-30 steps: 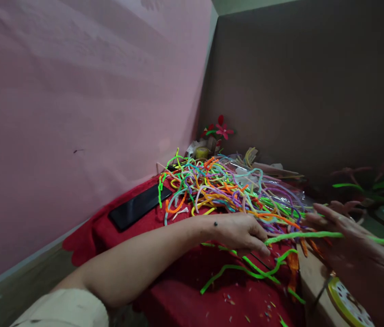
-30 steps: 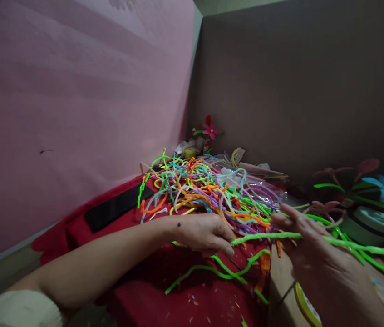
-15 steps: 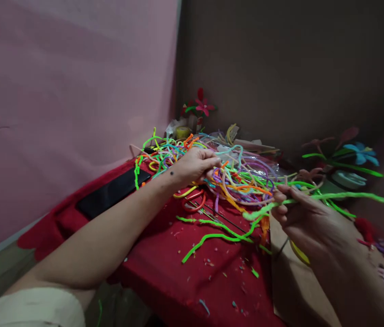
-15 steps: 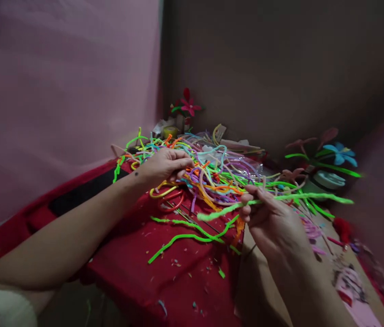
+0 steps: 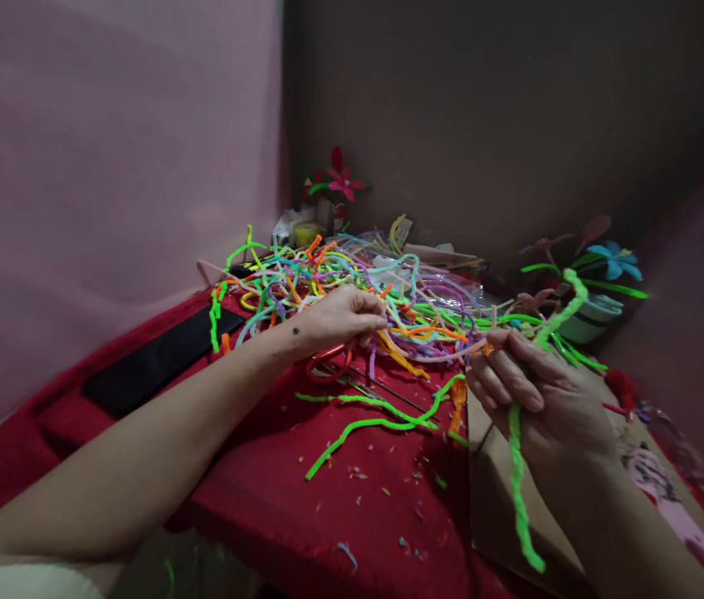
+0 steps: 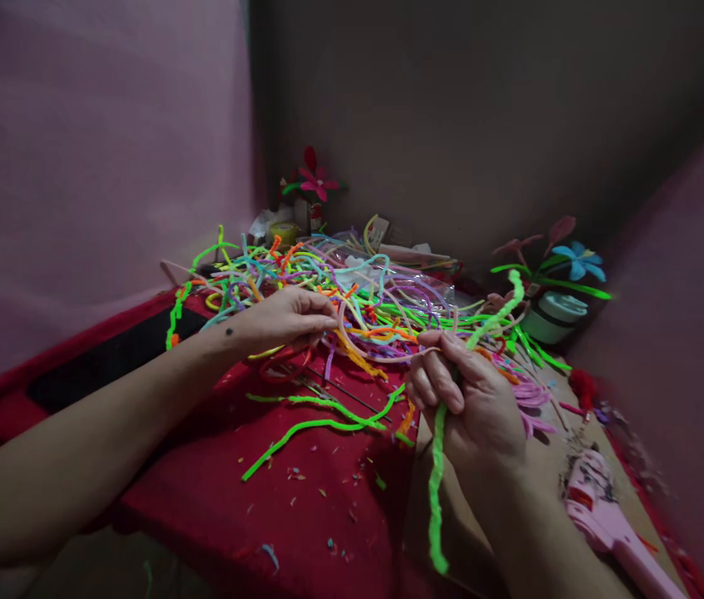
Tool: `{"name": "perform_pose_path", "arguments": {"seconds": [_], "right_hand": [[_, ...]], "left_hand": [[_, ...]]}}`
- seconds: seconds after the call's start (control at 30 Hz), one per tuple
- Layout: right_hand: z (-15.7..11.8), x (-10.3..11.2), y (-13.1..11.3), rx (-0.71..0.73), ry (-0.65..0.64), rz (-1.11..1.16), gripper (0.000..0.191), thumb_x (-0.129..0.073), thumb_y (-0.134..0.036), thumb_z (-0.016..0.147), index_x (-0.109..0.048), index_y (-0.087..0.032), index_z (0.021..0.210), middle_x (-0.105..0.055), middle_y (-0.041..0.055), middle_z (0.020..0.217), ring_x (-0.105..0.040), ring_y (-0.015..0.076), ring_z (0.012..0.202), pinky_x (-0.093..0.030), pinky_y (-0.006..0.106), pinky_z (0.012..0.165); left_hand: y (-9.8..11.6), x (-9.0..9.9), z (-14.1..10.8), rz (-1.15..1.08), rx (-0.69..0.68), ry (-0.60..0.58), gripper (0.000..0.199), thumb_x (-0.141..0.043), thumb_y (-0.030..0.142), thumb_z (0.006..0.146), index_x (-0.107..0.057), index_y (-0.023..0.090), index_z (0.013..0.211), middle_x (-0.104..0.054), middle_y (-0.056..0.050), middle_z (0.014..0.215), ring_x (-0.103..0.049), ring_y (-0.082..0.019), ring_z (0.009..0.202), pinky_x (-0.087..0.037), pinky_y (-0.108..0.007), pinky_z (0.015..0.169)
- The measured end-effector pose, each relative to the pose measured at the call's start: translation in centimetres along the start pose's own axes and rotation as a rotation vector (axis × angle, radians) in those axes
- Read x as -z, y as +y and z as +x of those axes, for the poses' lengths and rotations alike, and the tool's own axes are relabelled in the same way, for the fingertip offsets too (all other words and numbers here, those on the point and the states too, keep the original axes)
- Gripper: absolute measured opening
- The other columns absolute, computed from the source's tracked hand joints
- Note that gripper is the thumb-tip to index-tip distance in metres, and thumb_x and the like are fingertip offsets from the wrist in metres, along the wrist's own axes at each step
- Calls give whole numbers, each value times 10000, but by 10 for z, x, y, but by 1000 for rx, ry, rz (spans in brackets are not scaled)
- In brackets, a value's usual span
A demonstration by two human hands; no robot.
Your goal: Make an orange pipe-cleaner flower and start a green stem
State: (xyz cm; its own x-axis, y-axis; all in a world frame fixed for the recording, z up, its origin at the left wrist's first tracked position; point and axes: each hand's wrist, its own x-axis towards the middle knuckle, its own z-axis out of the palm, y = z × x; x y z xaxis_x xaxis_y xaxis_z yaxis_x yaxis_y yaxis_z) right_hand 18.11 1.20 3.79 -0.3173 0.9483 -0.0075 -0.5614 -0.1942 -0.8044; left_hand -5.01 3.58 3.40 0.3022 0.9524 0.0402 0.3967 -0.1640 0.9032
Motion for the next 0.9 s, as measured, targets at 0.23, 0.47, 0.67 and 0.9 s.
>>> {"name": "perform_pose_path", "arguments": {"seconds": [0.23, 0.47, 0.67, 0.9], "right_hand": [[4, 8, -3, 66, -67, 84, 222, -430, -198, 864, -614, -125, 764, -302, -77, 368, -191, 68, 332, -235, 179, 325], [10, 12, -1, 47, 11, 94, 306, -357, -231, 898, -602, -134, 743, -290, -79, 360, -178, 71, 306, -225, 182, 305], [10, 12, 8, 48, -2, 63, 278, -415, -292, 871, -615, -143, 750, -295, -81, 351, -197, 75, 292, -223, 184, 291], [12, 15, 23, 1, 27, 46, 223, -495, -323, 824, -609, -159, 726, -308, -83, 381, -247, 67, 303, -245, 177, 312]], "left_hand": [[-4, -27, -8, 574, -239, -413, 79, -601, 177, 702, -643, 148, 761, -610, 1, 689, -512, -103, 607, -362, -205, 551], [-10, -38, -10, 820, -341, -373, 143, -482, 147, 742, -600, 152, 663, -609, -25, 673, -473, -116, 588, -333, -238, 554], [4, -14, -11, 774, -260, -272, 153, -464, 131, 741, -613, 162, 726, -601, -13, 670, -471, -101, 573, -332, -222, 560], [-4, -1, -5, 915, -190, -23, 163, -457, 169, 765, -617, 173, 733, -608, -33, 699, -489, -134, 597, -310, -243, 541]]}}
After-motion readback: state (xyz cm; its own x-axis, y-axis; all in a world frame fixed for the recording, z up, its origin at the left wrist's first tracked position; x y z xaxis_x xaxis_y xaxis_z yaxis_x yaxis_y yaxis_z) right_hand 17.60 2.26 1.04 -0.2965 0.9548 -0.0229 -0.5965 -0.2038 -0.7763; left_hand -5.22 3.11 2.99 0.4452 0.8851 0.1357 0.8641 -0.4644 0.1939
